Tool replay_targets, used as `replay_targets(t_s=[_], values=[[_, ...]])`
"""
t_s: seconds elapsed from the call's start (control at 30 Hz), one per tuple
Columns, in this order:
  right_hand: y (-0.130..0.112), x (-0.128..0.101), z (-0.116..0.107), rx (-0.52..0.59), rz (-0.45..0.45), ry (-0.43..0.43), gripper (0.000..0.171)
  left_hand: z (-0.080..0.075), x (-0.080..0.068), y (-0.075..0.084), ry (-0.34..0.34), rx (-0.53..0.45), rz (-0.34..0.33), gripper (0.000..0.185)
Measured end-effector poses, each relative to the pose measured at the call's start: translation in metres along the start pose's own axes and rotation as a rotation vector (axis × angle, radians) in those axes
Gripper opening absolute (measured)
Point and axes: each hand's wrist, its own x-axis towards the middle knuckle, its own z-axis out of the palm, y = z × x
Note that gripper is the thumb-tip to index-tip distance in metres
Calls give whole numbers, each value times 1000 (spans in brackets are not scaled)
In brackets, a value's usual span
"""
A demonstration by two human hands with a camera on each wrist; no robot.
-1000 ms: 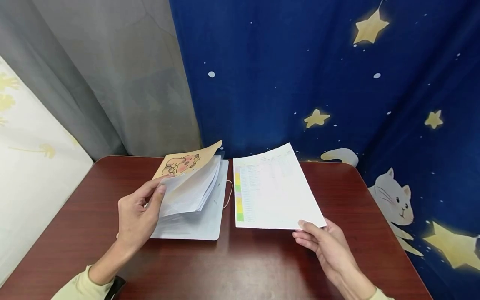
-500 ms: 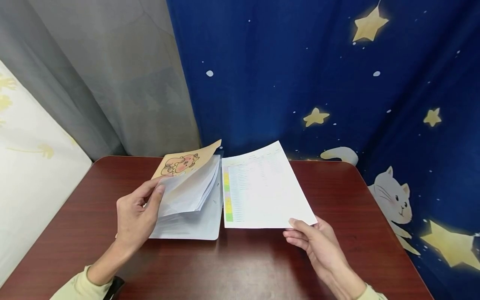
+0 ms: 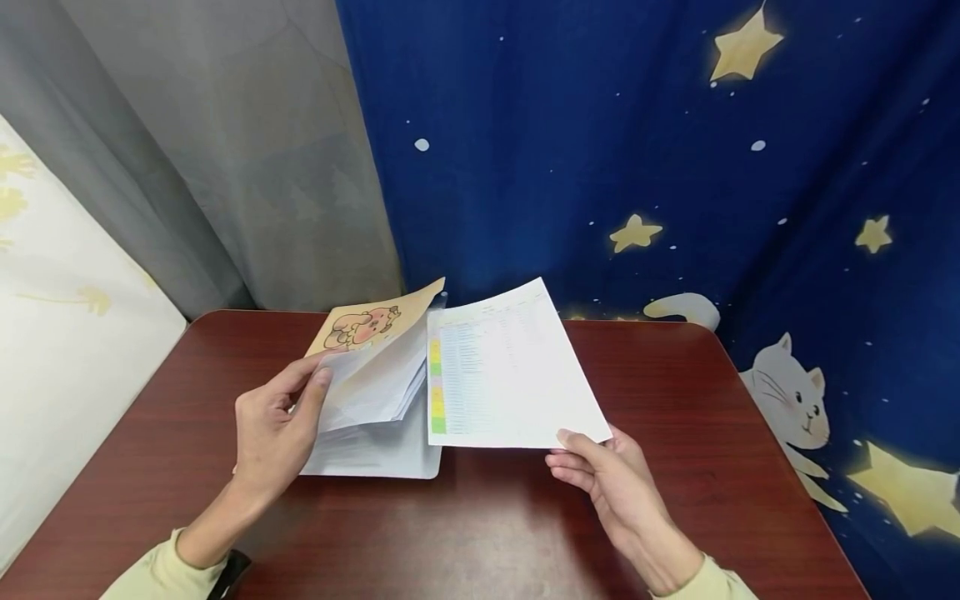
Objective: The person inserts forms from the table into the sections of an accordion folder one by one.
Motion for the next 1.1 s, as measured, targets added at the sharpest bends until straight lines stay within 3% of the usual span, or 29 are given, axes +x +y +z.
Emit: replay_targets(t_s=[0.47,1.1], values=[[5,13,34,26,34,15,24,0,0,-1,-16,-17,-9,24],[24,27,72,103,4,7,35,1,-1,1,-21,13,-37,23]])
